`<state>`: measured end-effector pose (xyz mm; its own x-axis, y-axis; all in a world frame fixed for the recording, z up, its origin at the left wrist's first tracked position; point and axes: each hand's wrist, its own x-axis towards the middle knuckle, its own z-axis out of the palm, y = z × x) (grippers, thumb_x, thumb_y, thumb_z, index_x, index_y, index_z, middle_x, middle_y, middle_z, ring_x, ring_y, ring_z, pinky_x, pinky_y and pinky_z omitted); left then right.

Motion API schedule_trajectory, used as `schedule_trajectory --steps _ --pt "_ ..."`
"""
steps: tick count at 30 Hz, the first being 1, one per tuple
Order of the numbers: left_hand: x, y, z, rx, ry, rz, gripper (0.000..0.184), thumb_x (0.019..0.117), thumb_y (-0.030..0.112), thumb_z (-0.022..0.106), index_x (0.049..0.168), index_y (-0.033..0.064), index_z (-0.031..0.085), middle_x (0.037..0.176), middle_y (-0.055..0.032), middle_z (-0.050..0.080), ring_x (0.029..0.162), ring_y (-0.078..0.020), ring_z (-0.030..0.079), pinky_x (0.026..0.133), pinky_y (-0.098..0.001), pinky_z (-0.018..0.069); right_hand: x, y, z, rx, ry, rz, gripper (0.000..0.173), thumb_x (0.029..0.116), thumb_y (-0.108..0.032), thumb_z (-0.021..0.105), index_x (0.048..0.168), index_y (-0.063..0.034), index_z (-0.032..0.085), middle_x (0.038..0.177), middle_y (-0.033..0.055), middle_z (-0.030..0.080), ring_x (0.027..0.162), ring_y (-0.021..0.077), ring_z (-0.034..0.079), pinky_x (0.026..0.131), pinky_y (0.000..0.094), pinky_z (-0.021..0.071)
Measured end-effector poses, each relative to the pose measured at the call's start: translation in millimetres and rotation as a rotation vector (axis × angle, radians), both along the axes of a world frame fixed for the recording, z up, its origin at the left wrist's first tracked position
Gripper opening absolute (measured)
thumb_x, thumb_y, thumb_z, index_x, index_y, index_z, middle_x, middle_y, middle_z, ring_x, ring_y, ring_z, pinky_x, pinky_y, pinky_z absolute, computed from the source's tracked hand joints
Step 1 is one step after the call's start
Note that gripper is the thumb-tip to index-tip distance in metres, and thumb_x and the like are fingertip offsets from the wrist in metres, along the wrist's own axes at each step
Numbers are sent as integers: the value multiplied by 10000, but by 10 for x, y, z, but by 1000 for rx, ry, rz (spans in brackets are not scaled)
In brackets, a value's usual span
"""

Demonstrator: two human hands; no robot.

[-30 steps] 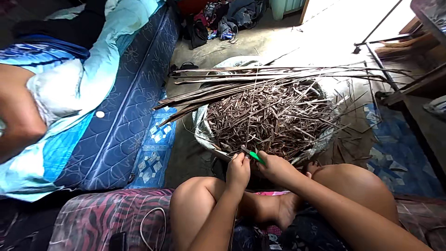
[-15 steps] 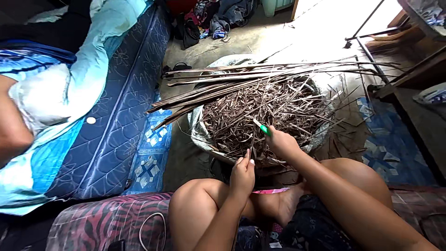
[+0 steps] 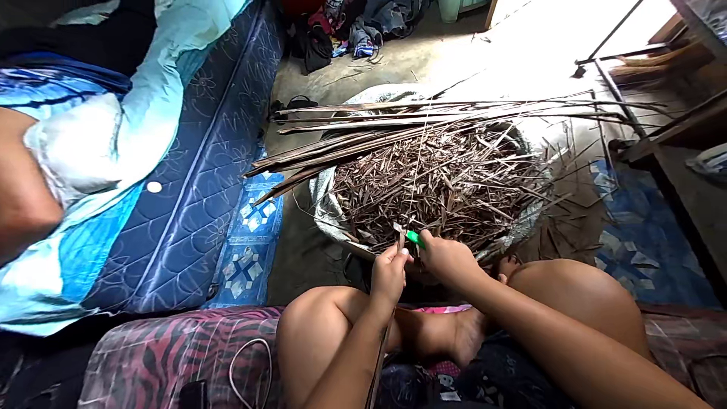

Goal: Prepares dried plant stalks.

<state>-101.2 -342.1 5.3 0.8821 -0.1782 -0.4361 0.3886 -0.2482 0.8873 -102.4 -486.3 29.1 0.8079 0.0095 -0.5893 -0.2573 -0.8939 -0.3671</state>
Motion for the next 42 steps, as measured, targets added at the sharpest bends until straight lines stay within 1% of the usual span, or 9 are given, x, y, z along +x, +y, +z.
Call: schedule_trajectory --steps 9,13,16,21,25,29,32,37,42 --pt "-77 -2 11 157 -71 -115 269 1069 89 475 1192 -39 678 777 -14 608 479 -27 421 467 -198 389 250 -281 -49 -18 -20 -174 354 1104 -253 389 1374 -63 517 1195 229 686 1154 418 671 918 602 523" --pt "-81 -23 31 379 -212 -192 305 1064 139 487 1210 -24 699 1106 -145 704 953 -175 662 893 -359 524 31 -175 30 115 37 -75 365 1098 -310 411 1340 -72 546 1132 226 693 1104 420 678 897 616 521" --pt "-136 -65 93 575 -256 -282 434 1080 165 436 1482 38 537 1262 -193 664 1140 -297 656 1012 -475 503 -48 -85 20 72 67 -29 349 1102 -279 377 1326 -62 535 1132 222 695 1104 412 686 887 600 531" --pt "-246 -162 98 709 -313 -344 460 1077 172 436 1524 85 497 1221 -187 667 1060 -317 681 913 -491 548 246 -246 -100 -46 -7 -182 362 1102 -231 379 1389 -60 516 1200 231 690 1154 418 675 919 598 531" --pt "-178 -63 33 467 -309 -257 423 1059 135 469 1455 17 560 1148 -177 697 990 -242 677 928 -416 531 160 -273 -62 70 -23 -85 360 1094 -281 414 1340 -56 549 1141 247 692 1114 443 676 899 630 521" --pt "-65 7 43 19 -79 -12 272 1066 60 465 1213 -72 653 665 -3 571 441 -25 423 442 -193 394 21 -169 -30 82 -66 -9 347 1097 -273 396 1316 -55 555 1078 235 706 1061 436 695 861 623 526" --pt "-40 30 157 -191 132 58 274 1089 61 399 1049 -62 641 500 35 433 381 -34 398 397 -189 394 200 -328 -68 20 -76 -116 354 1101 -261 394 1348 -53 539 1129 243 697 1105 436 683 889 618 525" --pt "-1 63 150 -261 184 105 294 1098 94 394 1002 -41 637 509 27 438 374 -34 391 386 -182 385 171 -297 -93 143 -88 23 348 1086 -306 435 1297 -63 567 1074 237 699 1052 443 685 859 640 520" --pt "39 106 244 -416 344 131 272 1108 122 359 1155 -14 590 803 -57 635 400 -24 403 373 -161 379 200 -302 -80 94 -115 5 337 1089 -275 422 1306 -60 565 1087 235 704 1070 439 688 869 630 523"
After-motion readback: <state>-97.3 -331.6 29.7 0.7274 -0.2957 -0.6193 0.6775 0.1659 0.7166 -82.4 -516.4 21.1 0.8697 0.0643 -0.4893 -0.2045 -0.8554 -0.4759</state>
